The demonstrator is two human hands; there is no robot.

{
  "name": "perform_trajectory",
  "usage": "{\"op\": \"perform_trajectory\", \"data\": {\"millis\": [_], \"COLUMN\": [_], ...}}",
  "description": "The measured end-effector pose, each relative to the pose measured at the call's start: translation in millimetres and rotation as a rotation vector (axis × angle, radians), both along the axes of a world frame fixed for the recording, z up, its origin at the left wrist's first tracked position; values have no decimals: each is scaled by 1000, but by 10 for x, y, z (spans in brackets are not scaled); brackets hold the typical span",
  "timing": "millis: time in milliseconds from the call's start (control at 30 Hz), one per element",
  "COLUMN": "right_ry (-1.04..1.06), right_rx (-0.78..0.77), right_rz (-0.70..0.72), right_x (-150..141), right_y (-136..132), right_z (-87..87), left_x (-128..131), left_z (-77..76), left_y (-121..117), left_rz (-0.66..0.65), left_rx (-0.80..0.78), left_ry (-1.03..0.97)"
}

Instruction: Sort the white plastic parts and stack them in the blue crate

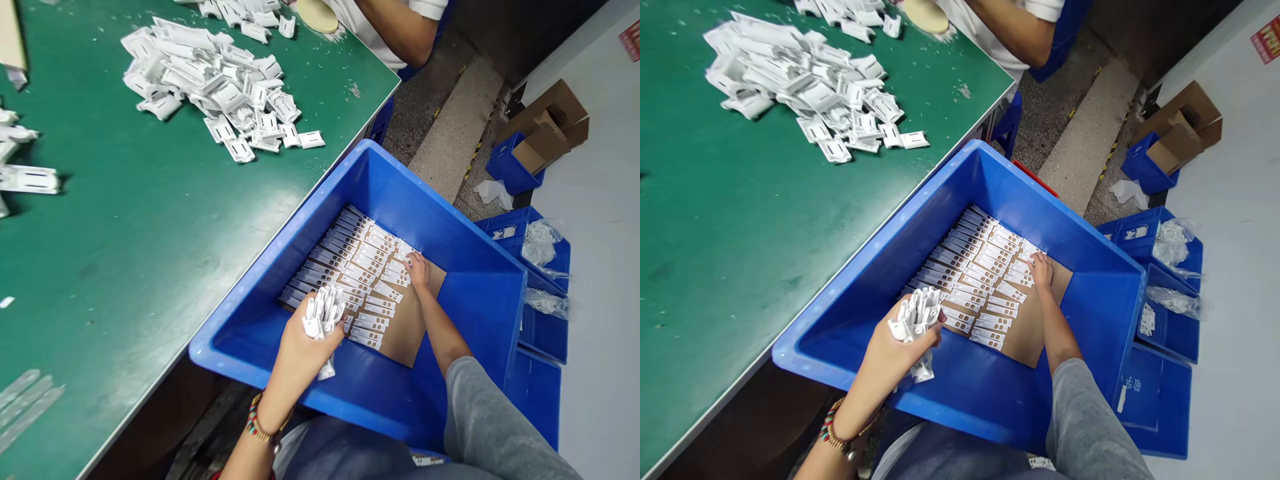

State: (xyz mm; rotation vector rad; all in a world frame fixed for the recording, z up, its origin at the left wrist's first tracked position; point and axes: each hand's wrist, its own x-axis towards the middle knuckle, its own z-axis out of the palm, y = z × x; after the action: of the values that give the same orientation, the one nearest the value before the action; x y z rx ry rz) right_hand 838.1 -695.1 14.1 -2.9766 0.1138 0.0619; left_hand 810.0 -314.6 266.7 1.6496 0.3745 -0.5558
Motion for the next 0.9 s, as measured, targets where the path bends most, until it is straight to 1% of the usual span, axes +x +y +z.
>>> {"op": "perform_trajectory", "data": {"millis": [100,167,300,400,467,533,633,800,900], "right_ry": [23,44,44,37,44,68,93,31,-3], "right_rx": [31,43,46,51,59,70,81,80,86], "right_rz": [83,127,103,83,106,161,216,106,89], "right_x": [-85,-125,-134,-160,-222,-306,-402,-392,-426], "right_y": [43,72,101,115,143,187,257,335,379], "right_z": [52,55,13,24,60,92,89,13,19], "left_x": [2,3,-2,-10,-12,-13,-15,-26,-28], "left_z": [-6,-14,-34,-49,-54,-57,-62,-70,-69], "left_y": [-9,-13,-10,-3,-3,-7,-19,-32,-40], "left_rz": [14,11,1,-5,-1,7,15,43,41], "left_rx": [-6,-7,-16,-20,-18,-16,-13,14,32], "left_ry": [-21,-35,-44,-46,-58,-71,-81,-118,-142]}}
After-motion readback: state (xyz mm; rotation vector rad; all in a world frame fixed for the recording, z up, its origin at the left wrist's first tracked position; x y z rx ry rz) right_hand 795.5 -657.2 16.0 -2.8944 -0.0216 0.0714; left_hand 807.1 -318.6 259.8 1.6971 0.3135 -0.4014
